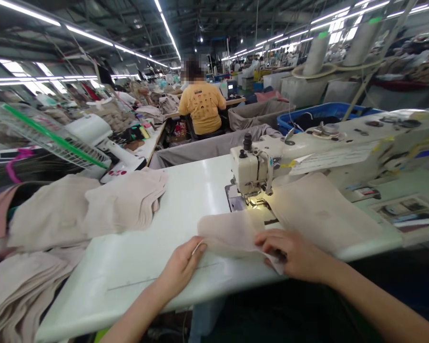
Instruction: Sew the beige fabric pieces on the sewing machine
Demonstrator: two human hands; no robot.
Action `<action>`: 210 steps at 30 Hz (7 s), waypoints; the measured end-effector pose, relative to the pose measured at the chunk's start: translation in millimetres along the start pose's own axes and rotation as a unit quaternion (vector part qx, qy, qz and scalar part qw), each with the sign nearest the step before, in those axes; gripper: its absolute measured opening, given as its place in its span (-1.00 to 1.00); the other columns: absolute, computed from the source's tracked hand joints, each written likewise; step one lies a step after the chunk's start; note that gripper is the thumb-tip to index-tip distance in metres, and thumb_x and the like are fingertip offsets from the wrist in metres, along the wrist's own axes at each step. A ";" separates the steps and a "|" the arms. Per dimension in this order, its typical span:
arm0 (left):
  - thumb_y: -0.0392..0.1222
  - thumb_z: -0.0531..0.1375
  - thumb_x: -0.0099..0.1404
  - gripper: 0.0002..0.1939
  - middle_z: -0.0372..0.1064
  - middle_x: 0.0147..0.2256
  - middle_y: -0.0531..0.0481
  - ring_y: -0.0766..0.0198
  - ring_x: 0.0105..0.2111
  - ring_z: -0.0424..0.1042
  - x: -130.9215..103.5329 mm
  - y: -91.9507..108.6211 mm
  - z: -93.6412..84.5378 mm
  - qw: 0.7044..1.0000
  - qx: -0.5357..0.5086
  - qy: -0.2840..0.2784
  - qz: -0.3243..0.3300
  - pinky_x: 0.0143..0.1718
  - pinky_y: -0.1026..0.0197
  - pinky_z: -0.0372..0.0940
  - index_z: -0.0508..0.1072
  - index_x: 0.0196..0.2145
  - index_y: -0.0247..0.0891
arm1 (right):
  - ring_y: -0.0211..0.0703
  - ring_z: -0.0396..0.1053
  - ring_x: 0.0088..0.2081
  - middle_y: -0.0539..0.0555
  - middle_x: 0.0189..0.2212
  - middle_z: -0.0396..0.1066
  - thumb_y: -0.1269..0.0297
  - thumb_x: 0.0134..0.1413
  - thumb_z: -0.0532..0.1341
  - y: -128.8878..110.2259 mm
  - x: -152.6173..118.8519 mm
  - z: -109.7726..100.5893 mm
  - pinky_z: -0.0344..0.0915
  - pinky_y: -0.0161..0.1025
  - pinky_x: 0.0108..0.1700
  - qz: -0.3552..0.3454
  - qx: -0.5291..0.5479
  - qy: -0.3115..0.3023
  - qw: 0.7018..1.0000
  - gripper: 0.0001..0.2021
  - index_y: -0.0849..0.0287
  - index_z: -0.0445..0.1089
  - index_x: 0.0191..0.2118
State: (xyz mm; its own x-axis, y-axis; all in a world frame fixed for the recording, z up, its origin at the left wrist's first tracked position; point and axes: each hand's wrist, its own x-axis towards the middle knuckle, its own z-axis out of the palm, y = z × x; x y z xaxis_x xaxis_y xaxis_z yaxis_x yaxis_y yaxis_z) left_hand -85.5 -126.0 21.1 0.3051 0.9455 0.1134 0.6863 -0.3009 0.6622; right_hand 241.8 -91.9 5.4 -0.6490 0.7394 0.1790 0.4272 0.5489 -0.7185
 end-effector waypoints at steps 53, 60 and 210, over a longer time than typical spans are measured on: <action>-0.26 0.11 0.39 -0.76 0.45 -0.34 -0.02 0.27 -0.37 0.46 -0.2 5.3 37.9 0.967 -0.005 0.192 -0.168 -0.29 0.23 0.40 0.60 -0.20 -0.21 | -0.05 0.54 -0.15 0.03 -0.16 0.58 -0.01 0.28 0.13 15.9 2.9 44.2 0.46 -0.24 -0.15 0.218 -0.072 0.197 0.953 -0.71 -0.01 0.53 -0.18; -0.31 0.10 0.37 -0.71 0.41 -0.35 -0.01 0.30 -0.41 0.42 -3.1 4.0 40.3 0.968 -0.024 0.178 -0.175 -0.34 0.26 0.39 0.60 -0.09 -0.20 | -0.04 0.57 -0.17 0.01 -0.15 0.59 -0.04 0.25 0.15 26.1 -1.3 41.3 0.51 -0.23 -0.16 0.200 -0.100 0.176 0.959 -0.71 -0.04 0.56 -0.18; -0.08 0.11 0.42 -0.63 0.31 0.22 -0.19 -0.05 0.29 0.15 211.8 -12.4 37.0 0.930 0.324 -0.105 0.141 0.31 -0.16 -0.01 0.41 0.12 -0.21 | -0.13 0.49 -0.28 0.10 -0.12 0.50 0.36 0.31 0.13 5.3 45.4 26.6 0.33 -0.26 -0.32 0.096 -0.255 0.094 0.958 -0.86 0.13 0.44 -0.16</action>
State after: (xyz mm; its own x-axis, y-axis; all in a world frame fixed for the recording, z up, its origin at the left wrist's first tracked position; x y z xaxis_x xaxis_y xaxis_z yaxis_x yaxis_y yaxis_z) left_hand -5.0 73.5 9.5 0.6084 0.7933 0.0219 0.7926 -0.6088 0.0348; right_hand 197.8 -65.8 -8.1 -0.4243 0.8761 0.2290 0.8095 0.4803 -0.3377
